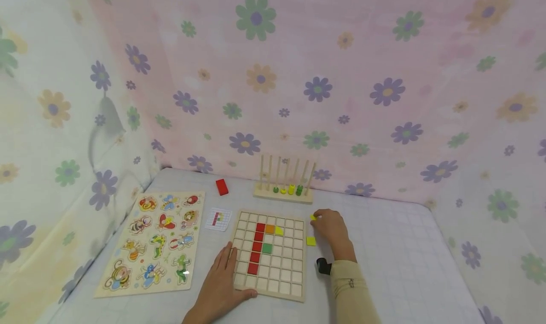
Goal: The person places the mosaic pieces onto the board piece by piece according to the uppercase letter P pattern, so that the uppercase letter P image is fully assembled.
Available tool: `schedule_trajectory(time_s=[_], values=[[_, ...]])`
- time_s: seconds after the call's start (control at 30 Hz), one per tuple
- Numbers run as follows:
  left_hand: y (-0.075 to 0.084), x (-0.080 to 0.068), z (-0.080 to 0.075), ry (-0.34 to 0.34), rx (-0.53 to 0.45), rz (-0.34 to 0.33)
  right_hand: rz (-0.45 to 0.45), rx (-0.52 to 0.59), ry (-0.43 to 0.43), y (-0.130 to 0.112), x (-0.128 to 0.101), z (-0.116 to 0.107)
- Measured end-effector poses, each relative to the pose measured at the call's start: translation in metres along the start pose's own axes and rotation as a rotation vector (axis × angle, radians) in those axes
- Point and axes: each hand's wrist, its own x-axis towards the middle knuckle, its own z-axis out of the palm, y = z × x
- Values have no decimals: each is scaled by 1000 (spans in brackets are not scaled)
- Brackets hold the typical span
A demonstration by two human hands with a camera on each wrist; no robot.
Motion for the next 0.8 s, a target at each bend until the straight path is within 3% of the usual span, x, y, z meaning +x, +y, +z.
schedule_trajectory(time_s=[0.13,0.47,0.8], values=[[0,0,1,-14,8,-9,-1,2,-12,4,-1,0],[0,1,-2,-6,26,-1,99,5,-10,5,1,1],[0,1,0,-13,20,-11,68,-21,-5,6,3,6]])
